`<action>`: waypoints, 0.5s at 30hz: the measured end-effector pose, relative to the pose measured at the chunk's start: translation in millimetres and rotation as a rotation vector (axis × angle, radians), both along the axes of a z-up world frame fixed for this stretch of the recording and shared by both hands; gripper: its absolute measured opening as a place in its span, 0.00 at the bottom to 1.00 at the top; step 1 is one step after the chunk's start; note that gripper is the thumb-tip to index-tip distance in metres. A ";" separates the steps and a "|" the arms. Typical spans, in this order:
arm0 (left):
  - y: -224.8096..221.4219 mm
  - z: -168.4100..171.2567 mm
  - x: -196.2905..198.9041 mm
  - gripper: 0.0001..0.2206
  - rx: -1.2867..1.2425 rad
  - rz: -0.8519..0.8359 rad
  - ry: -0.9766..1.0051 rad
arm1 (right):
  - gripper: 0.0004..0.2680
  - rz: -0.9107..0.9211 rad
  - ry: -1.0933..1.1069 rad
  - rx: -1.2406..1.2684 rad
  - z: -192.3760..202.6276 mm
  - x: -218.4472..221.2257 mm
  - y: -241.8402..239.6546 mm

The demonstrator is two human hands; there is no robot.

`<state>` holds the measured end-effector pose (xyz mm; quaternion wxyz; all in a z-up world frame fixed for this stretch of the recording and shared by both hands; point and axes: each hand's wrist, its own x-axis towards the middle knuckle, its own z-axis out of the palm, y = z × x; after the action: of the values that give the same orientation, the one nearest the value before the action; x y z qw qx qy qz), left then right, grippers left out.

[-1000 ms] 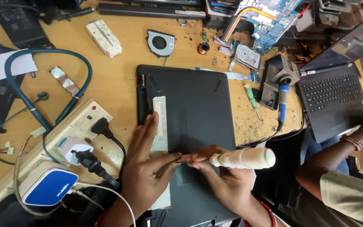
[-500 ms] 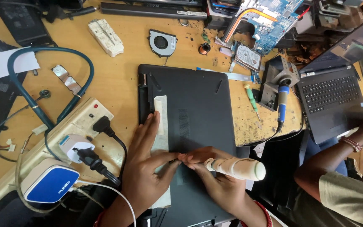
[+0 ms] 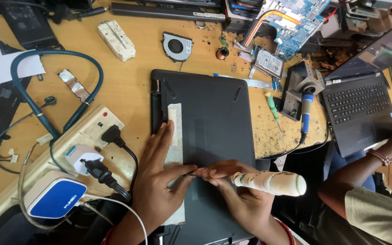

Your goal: The person holds a closed laptop, turns it over, and uses a screwdriver to remove screws from the bottom case. They then pick up a hard drive and insert it into the laptop's drive bay.

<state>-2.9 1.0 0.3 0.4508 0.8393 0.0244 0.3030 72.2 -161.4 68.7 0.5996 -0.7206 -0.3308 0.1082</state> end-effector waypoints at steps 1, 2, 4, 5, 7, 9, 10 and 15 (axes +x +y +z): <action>0.0 -0.1 0.1 0.05 0.001 0.001 -0.005 | 0.01 -0.001 0.016 0.011 -0.9 0.0 -0.7; -0.1 -0.2 0.2 0.06 0.001 0.001 -0.010 | 0.01 -0.003 0.032 0.022 -1.7 -0.1 -1.6; 0.8 0.1 0.1 0.06 0.000 -0.007 -0.011 | 0.01 -0.010 0.006 0.028 -2.5 -0.3 -0.3; 1.4 0.3 0.1 0.07 -0.001 -0.015 -0.013 | 0.01 -0.016 -0.020 0.034 -2.8 -0.4 0.5; 1.6 -0.3 0.2 0.07 0.001 -0.018 -0.013 | 0.01 -0.017 -0.017 0.054 -4.8 -0.8 0.2; 1.7 -0.8 0.0 0.07 0.003 -0.018 -0.014 | 0.01 -0.016 -0.013 0.074 -6.0 -1.1 0.4; 1.5 -0.9 0.0 0.07 0.004 -0.016 -0.011 | 0.01 -0.019 -0.004 0.073 -6.0 -1.1 0.5; 1.0 -0.4 0.0 0.07 -0.001 -0.018 0.000 | 0.01 -0.015 0.032 0.101 -10.4 -1.1 -0.7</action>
<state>-3.0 1.9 0.0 0.4540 0.8392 0.0172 0.2987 71.1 -162.1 58.3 0.6414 -0.6900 -0.3208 0.0981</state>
